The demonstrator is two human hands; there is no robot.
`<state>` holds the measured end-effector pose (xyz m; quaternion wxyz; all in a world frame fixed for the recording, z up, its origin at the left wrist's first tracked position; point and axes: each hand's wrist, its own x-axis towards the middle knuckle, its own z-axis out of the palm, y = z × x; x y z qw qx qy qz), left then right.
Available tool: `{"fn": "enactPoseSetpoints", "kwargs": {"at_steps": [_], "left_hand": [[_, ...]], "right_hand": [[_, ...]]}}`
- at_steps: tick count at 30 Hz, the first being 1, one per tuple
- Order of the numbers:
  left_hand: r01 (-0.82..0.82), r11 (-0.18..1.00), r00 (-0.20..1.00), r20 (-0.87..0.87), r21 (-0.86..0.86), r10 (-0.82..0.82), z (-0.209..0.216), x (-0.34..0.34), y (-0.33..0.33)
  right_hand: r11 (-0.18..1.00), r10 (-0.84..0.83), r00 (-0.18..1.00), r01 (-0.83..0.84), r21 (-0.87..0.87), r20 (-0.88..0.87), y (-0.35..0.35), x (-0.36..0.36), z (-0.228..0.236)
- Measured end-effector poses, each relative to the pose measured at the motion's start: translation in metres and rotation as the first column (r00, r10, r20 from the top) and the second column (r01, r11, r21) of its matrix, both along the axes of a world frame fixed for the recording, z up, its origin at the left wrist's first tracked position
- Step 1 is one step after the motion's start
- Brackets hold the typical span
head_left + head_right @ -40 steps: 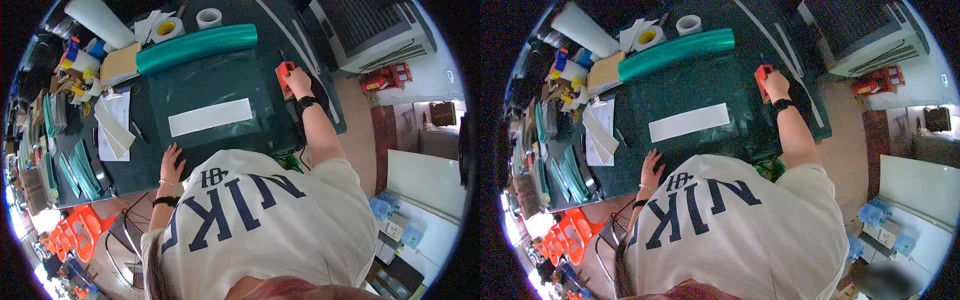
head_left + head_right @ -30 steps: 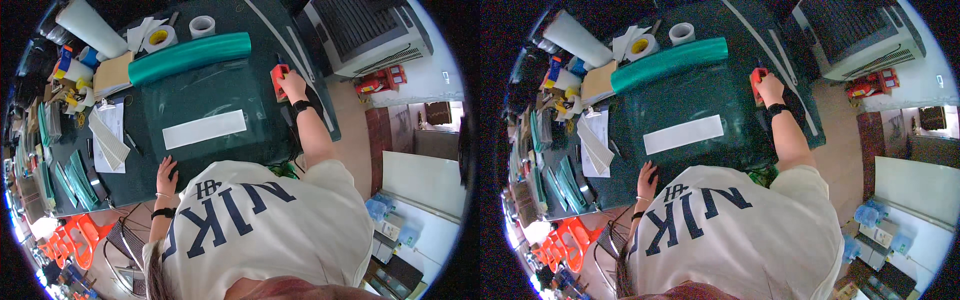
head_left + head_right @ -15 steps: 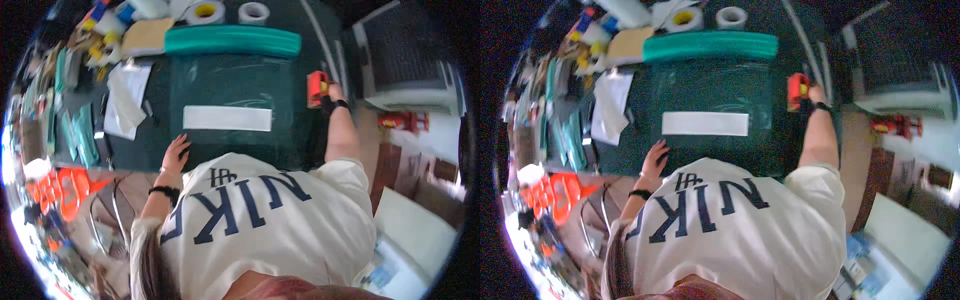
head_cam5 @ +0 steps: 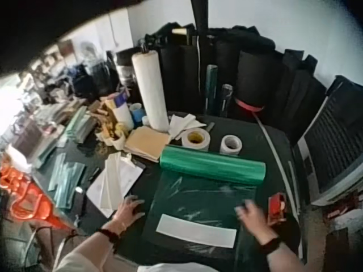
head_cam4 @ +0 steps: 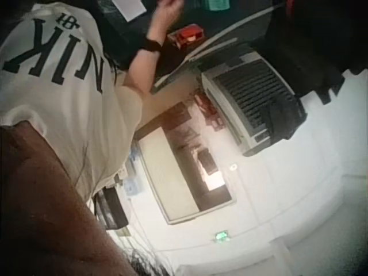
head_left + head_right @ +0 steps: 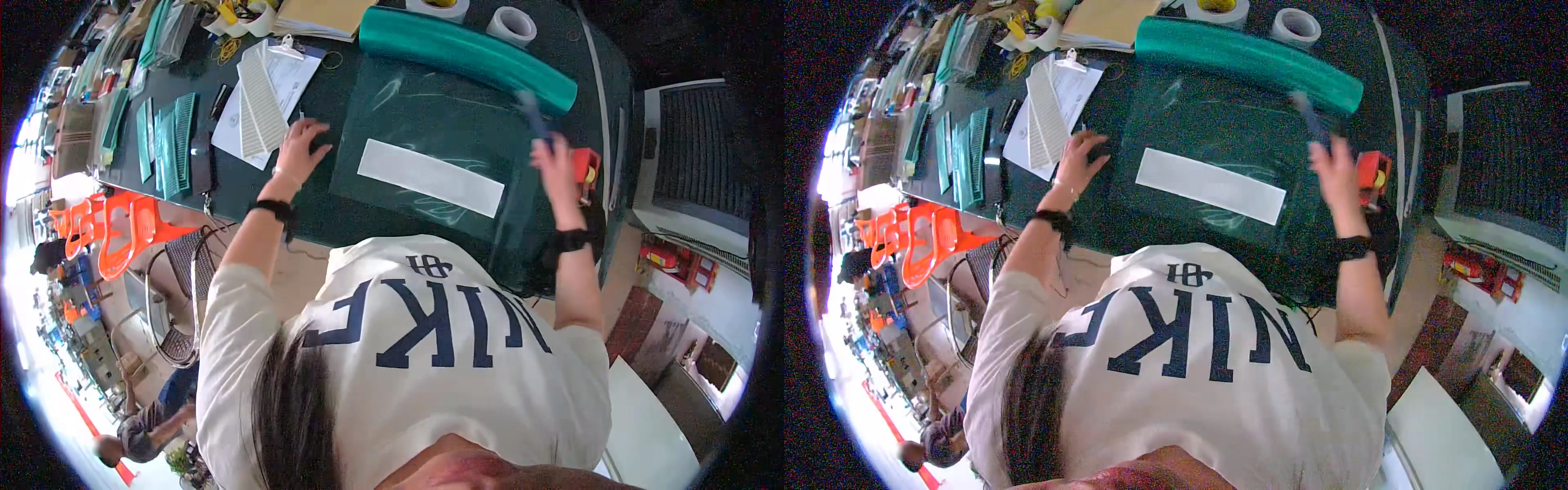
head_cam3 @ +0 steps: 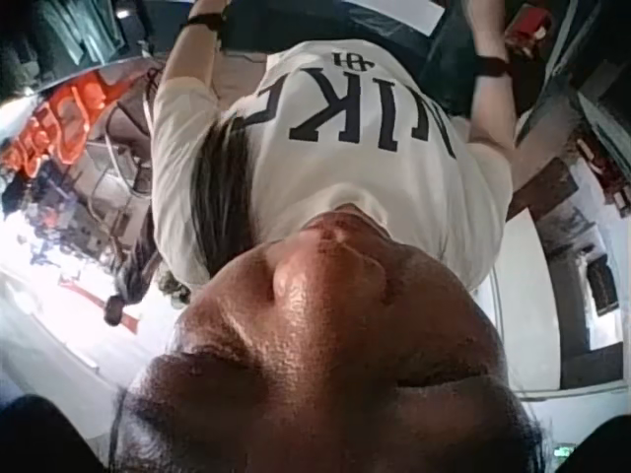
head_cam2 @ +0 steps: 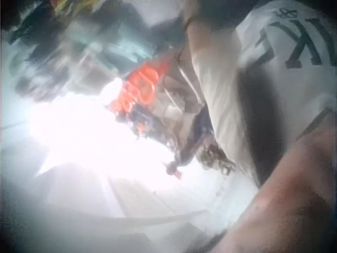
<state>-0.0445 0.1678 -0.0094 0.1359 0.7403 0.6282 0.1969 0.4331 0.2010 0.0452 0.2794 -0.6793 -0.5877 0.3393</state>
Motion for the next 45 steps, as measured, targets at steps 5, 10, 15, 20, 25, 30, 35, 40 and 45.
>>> {"fn": "enactPoseSetpoints", "kwargs": {"at_steps": [5,10,15,20,25,30,35,40,45], "left_hand": [[0.154,0.983,0.971,-0.17,-0.099,-0.17,-0.01,0.006,0.063],[0.275,0.946,0.904,-0.29,-0.171,-0.315,-0.01,0.02,0.096],[0.284,0.913,0.837,-0.39,-0.292,-0.384,-0.01,0.025,0.105],[0.243,0.904,0.805,-0.447,-0.351,-0.39,-0.01,0.026,0.103],[0.271,0.92,0.797,-0.471,-0.283,-0.379,-0.024,0.022,0.103],[0.281,0.902,0.788,-0.457,-0.328,-0.412,-0.02,0.022,0.109],[0.206,0.896,0.726,-0.552,-0.393,-0.409,-0.013,0.024,0.111],[0.19,0.912,0.716,-0.584,-0.365,-0.383,-0.018,0.027,0.109],[0.175,0.935,0.796,-0.514,-0.309,-0.319,-0.018,0.025,0.099]], "right_hand": [[0.865,0.426,0.88,-0.465,0.191,0.21,0.007,-0.114,-0.051],[0.786,0.531,0.814,-0.577,0.221,0.236,0.029,-0.187,-0.072],[0.764,0.56,0.768,-0.624,0.165,0.31,0.041,-0.224,-0.077],[0.755,0.557,0.738,-0.641,0.137,0.38,0.04,-0.223,-0.081],[0.759,0.543,0.714,-0.642,0.106,0.442,0.027,-0.149,-0.073],[0.798,0.512,0.59,-0.596,-0.09,0.624,-0.005,-0.003,-0.031],[0.879,0.399,0.423,-0.429,-0.208,0.814,-0.039,0.084,0.007],[0.899,0.272,0.364,-0.426,-0.101,0.891,-0.05,0.104,-0.007],[0.967,0.148,0.645,-0.254,0.028,0.75,-0.071,0.084,0.006]]}}
